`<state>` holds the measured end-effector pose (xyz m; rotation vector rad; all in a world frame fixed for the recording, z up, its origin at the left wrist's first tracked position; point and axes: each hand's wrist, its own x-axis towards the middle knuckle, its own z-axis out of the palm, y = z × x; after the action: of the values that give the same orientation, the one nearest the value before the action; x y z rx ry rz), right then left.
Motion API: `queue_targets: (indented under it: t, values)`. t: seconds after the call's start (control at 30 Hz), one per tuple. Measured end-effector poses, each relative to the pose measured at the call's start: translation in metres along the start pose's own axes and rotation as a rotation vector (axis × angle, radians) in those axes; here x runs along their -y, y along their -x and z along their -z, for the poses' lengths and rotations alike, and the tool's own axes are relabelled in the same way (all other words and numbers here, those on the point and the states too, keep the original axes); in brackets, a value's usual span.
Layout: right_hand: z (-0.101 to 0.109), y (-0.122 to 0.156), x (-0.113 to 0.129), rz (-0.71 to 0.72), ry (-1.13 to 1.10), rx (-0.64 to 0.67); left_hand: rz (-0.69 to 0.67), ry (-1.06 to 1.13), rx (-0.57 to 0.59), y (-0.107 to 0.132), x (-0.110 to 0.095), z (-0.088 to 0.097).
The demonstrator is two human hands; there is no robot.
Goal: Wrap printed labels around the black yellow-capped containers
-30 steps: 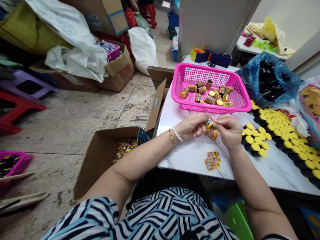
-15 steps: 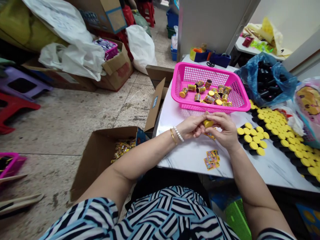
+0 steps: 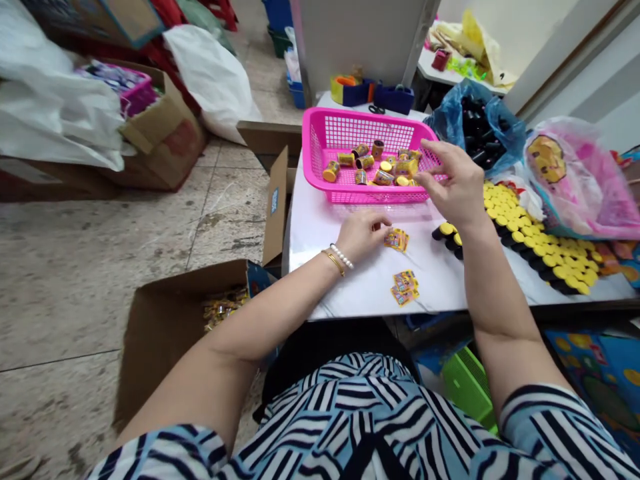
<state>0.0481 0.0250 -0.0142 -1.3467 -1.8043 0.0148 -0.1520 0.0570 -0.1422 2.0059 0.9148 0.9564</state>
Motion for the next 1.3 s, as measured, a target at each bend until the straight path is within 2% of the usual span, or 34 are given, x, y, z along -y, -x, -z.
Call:
queue_targets:
  t: [0.07,0.2,0.33,0.43,0.53,0.6,0.67,0.73,0.83,0.93,1.0,1.1,1.3]
  values:
    - [0.012,0.017,0.008,-0.010,0.043,-0.005,-0.085,-0.152,0.053,0.002,0.003,-0.011]
    - [0.021,0.087,0.023,-0.037,0.092,-0.009,-0.109,-0.328,0.132,0.002,0.001,-0.022]
    - [0.010,0.146,0.019,-0.177,0.008,-0.054,-0.109,-0.422,0.145,0.001,-0.005,-0.025]
    - [-0.003,0.162,0.009,-0.356,-0.101,-0.076,-0.115,-0.416,0.102,0.001,-0.007,-0.025]
    - [-0.014,0.155,-0.004,-0.571,-0.223,-0.071,-0.178,-0.320,-0.050,0.006,-0.008,-0.020]
    - [-0.020,0.144,-0.013,-0.711,-0.370,0.006,-0.249,-0.274,-0.137,0.011,-0.010,-0.017]
    - [-0.028,0.129,-0.019,-0.779,-0.525,0.111,-0.311,-0.254,-0.164,0.017,-0.012,-0.016]
    - [-0.036,0.114,-0.022,-0.770,-0.628,0.160,-0.356,-0.210,-0.173,0.021,-0.017,-0.015]
    - [-0.047,0.091,-0.020,-0.705,-0.746,0.104,-0.344,-0.061,-0.262,0.024,-0.027,-0.008]
    - [-0.056,0.075,-0.016,-0.616,-0.789,0.037,-0.182,0.094,-0.398,0.024,-0.038,0.005]
    - [-0.061,0.072,-0.014,-0.571,-0.780,-0.013,-0.063,0.185,-0.441,0.024,-0.041,0.013]
    - [-0.068,0.077,-0.012,-0.583,-0.783,-0.074,0.025,0.264,-0.448,0.023,-0.041,0.020]
    - [-0.068,0.085,-0.006,-0.608,-0.686,-0.079,0.011,0.240,-0.404,0.023,-0.041,0.017]
